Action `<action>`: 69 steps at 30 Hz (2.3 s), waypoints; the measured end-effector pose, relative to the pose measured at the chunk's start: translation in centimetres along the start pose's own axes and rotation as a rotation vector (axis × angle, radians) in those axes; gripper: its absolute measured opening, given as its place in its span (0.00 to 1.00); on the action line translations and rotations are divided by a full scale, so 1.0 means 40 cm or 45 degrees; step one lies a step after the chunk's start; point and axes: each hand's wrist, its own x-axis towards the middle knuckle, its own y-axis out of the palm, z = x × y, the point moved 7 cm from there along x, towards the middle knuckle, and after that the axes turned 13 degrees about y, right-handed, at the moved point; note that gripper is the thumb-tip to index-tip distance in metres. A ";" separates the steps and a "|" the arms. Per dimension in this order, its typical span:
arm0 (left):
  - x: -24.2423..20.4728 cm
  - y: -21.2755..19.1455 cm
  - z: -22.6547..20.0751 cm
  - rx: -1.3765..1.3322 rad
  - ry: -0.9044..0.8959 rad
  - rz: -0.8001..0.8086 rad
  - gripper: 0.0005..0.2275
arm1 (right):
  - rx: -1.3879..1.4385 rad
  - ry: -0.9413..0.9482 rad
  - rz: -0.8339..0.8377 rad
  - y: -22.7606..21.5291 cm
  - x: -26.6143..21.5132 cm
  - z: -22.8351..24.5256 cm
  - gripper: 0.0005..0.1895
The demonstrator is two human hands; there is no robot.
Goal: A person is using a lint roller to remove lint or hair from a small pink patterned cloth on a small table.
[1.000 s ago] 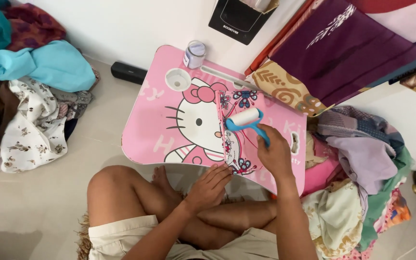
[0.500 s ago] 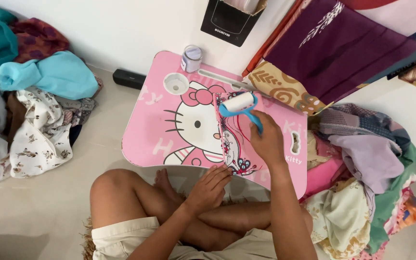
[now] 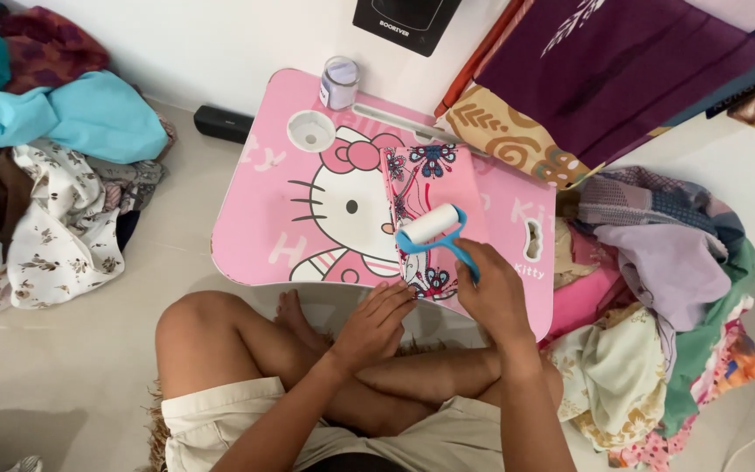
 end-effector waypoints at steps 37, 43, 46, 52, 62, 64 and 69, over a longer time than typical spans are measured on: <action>0.202 0.179 -0.034 -0.151 0.453 0.647 0.29 | 0.281 0.610 -0.406 -0.202 -0.209 -0.134 0.18; 0.169 0.233 -0.013 -0.206 0.482 1.037 0.34 | 0.155 0.486 -0.245 -0.099 -0.142 -0.145 0.18; 0.180 0.228 -0.014 -0.264 0.460 1.024 0.37 | -0.051 0.441 -0.241 -0.045 -0.087 -0.160 0.19; 0.189 0.218 -0.011 -0.270 0.450 0.919 0.37 | -0.039 0.445 -0.112 0.026 0.104 -0.152 0.19; 0.188 0.216 -0.004 -0.400 0.356 0.882 0.41 | -0.041 0.307 -0.094 0.122 0.346 -0.169 0.18; 0.197 0.214 -0.006 -0.407 0.357 0.865 0.41 | 0.004 0.293 -0.084 0.114 0.363 -0.156 0.18; 0.174 0.229 -0.002 -0.369 0.341 1.025 0.40 | 0.134 0.108 -0.277 0.058 0.309 -0.120 0.18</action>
